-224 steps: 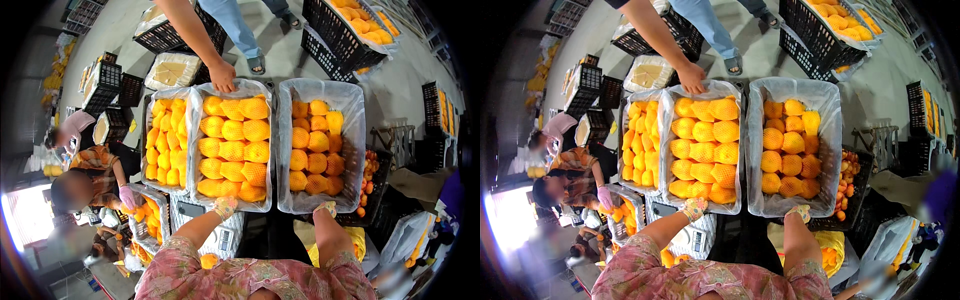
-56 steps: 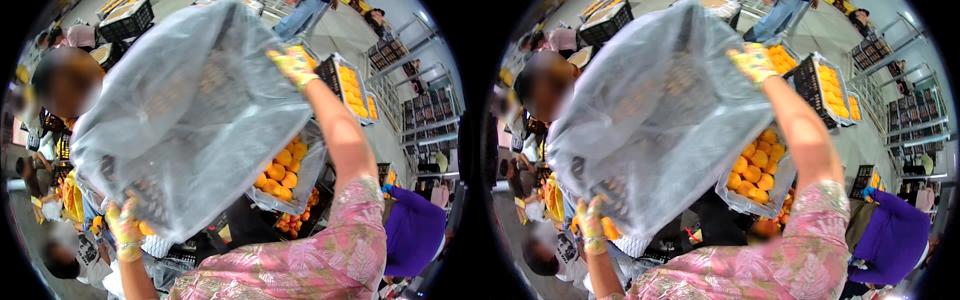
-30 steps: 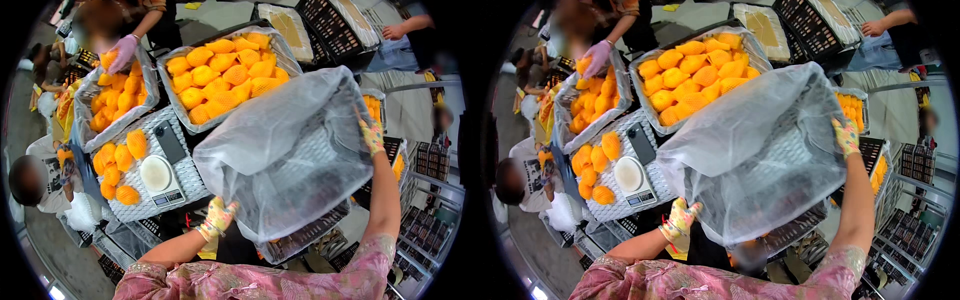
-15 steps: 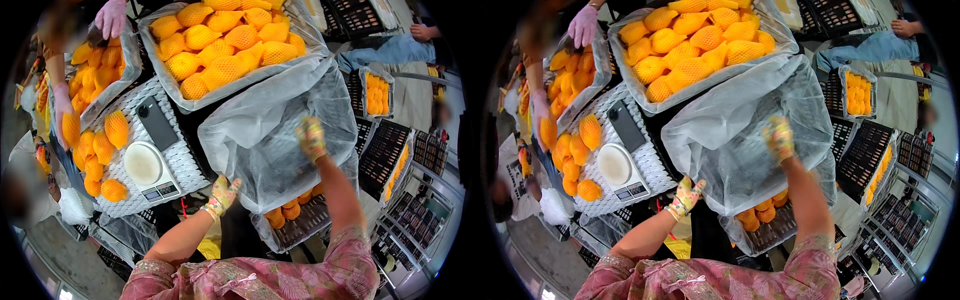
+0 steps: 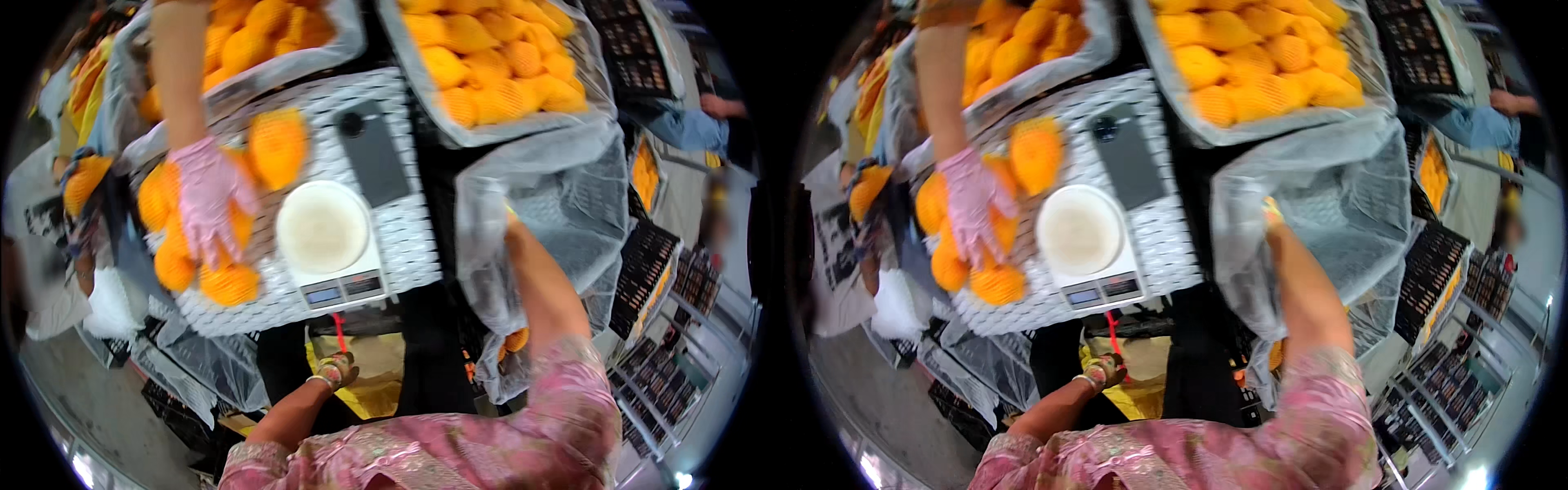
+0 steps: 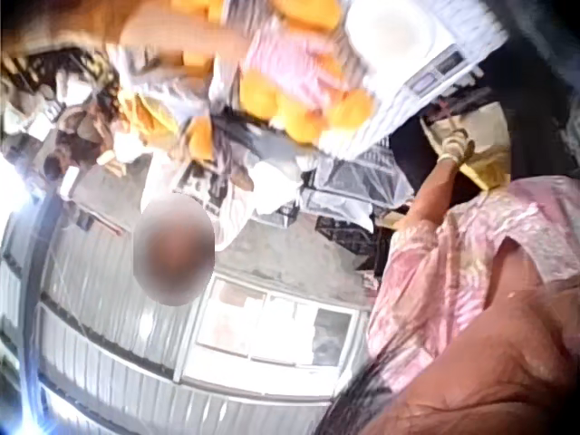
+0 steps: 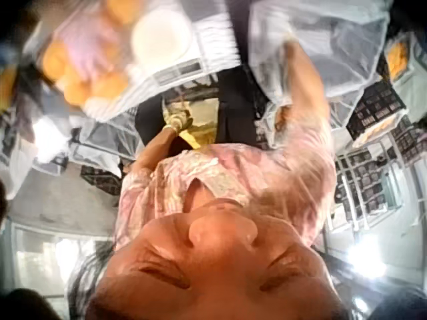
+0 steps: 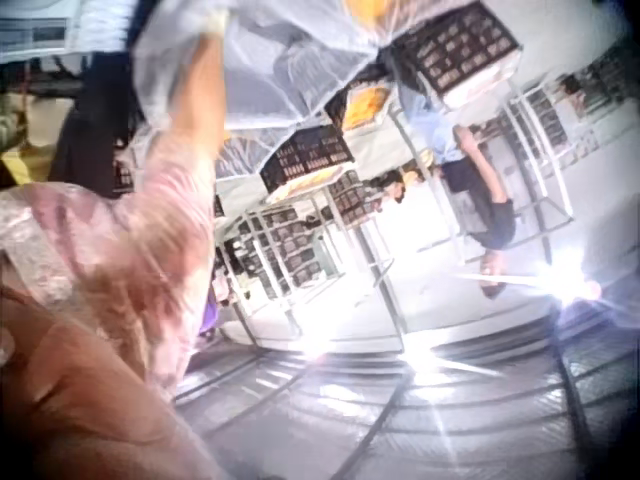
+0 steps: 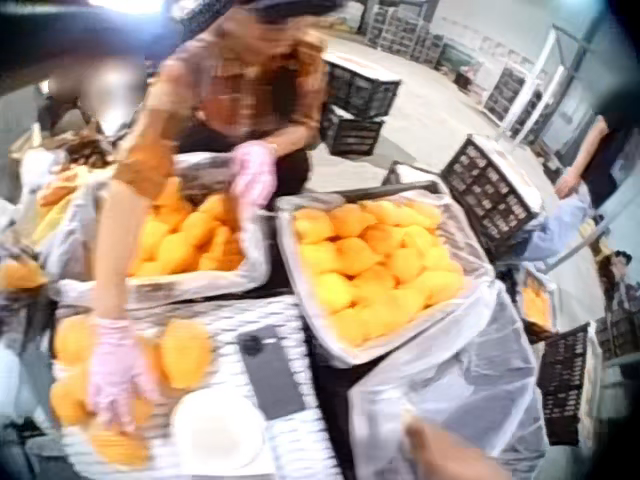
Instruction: The person repeatedly picks mangoes wrapped in yellow foam nets from a crate, places them on a digital scale to weigh them, and then moves them to a different crate. The process is continuous and repetitive, involving handling the fruit one by one.
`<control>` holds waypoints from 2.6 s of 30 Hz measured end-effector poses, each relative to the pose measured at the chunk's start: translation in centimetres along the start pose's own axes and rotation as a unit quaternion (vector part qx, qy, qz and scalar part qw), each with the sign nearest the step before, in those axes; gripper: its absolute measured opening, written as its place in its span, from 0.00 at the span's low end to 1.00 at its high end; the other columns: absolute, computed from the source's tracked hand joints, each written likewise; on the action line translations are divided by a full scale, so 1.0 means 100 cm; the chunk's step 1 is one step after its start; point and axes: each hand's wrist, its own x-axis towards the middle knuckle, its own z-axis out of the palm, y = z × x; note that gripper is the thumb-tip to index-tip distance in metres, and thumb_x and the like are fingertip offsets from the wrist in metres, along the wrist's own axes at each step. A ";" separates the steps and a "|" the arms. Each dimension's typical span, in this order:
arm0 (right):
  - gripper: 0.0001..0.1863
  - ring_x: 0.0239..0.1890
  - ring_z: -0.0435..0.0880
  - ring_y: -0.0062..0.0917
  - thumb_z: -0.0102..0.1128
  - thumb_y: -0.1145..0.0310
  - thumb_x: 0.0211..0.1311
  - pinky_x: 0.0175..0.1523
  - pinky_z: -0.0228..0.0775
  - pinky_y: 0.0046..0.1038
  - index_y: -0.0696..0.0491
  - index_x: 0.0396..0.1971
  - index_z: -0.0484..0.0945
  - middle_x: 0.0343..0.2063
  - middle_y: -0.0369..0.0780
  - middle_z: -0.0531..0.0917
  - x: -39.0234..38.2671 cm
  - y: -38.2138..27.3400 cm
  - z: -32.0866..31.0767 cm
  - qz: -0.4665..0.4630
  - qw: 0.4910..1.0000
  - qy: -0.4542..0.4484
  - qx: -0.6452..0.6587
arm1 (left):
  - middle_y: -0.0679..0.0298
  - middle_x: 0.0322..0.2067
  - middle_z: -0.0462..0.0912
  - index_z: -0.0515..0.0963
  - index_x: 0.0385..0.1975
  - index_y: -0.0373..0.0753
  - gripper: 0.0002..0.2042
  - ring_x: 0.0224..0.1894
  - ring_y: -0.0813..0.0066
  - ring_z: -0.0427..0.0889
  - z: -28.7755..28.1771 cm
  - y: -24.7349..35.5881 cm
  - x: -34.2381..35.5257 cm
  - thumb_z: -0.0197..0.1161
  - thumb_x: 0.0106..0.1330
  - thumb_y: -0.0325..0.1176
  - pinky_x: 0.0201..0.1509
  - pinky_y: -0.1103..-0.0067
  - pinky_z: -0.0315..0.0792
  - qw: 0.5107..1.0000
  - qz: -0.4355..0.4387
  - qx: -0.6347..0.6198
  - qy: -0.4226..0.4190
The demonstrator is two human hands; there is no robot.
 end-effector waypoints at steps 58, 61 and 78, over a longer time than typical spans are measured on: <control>0.47 0.69 0.58 0.44 0.71 0.66 0.45 0.72 0.52 0.39 0.44 0.68 0.57 0.68 0.47 0.57 -0.221 -0.376 0.078 -0.631 0.753 0.112 -0.152 | 0.47 0.60 0.67 0.63 0.65 0.39 0.41 0.63 0.49 0.67 -0.298 -0.044 -0.095 0.71 0.51 0.48 0.64 0.64 0.64 0.719 -0.055 0.096 0.686; 0.49 0.69 0.59 0.43 0.71 0.67 0.41 0.72 0.50 0.38 0.46 0.68 0.57 0.68 0.47 0.58 -0.192 -0.426 0.112 -0.640 0.735 0.091 -0.202 | 0.45 0.60 0.67 0.63 0.65 0.38 0.42 0.61 0.49 0.69 -0.310 -0.044 -0.099 0.72 0.50 0.47 0.64 0.65 0.64 0.768 -0.042 0.064 0.635; 0.45 0.50 0.79 0.42 0.65 0.38 0.41 0.56 0.69 0.38 0.52 0.58 0.70 0.48 0.50 0.77 -0.225 -0.301 0.027 -0.481 0.850 0.154 -0.152 | 0.52 0.56 0.71 0.64 0.62 0.36 0.39 0.59 0.54 0.71 -0.206 -0.015 -0.066 0.71 0.45 0.29 0.64 0.66 0.65 0.649 0.298 0.020 0.700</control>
